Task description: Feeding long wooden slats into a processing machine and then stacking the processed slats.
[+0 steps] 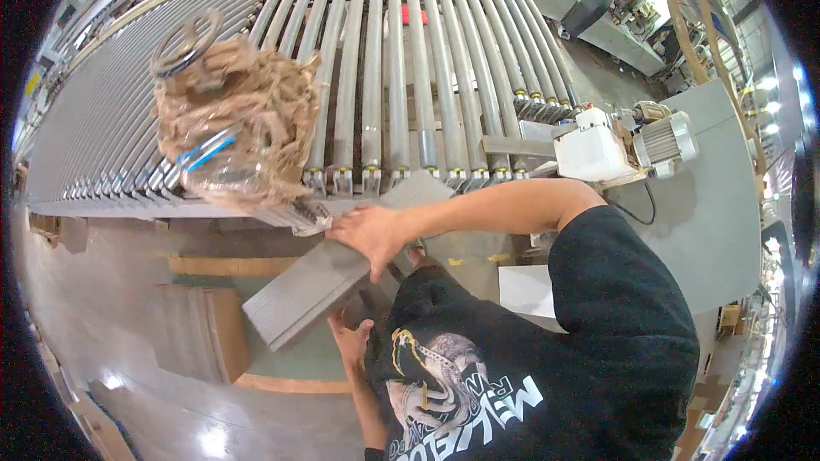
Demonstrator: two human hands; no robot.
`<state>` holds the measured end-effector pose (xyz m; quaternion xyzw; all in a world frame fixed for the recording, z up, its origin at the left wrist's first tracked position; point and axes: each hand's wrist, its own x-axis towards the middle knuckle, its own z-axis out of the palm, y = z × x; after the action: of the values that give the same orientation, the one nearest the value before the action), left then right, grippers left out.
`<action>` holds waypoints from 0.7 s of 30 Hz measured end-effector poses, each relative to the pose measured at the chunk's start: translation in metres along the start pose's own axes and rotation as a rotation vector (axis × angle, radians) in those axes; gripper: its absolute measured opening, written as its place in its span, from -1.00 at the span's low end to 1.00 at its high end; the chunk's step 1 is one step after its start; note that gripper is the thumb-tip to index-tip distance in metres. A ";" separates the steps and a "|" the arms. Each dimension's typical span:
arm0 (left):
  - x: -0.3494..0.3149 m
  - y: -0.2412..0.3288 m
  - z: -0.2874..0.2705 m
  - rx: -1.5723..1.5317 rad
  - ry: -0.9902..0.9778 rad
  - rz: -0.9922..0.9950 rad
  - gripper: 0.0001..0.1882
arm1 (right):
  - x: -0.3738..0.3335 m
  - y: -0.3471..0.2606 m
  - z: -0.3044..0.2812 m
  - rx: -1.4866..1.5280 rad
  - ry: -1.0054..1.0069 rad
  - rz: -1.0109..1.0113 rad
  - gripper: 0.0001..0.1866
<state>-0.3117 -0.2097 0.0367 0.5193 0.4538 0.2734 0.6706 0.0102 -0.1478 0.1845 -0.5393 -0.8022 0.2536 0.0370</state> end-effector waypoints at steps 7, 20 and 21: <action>-0.057 -0.026 -0.093 -0.557 0.143 0.050 -0.16 | 0.113 -0.152 0.073 0.231 -0.106 -0.092 0.26; -0.124 -0.083 -0.177 -0.805 0.918 0.251 0.05 | 0.253 -0.349 0.125 0.127 -0.714 -0.400 0.32; -0.136 -0.038 -0.182 -0.897 0.897 0.331 0.06 | 0.256 -0.354 0.130 0.129 -0.738 -0.351 0.33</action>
<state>-0.5379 -0.2540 0.0361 0.0877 0.4454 0.7259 0.5168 -0.4393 -0.0724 0.1749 -0.2638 -0.8238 0.4697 -0.1766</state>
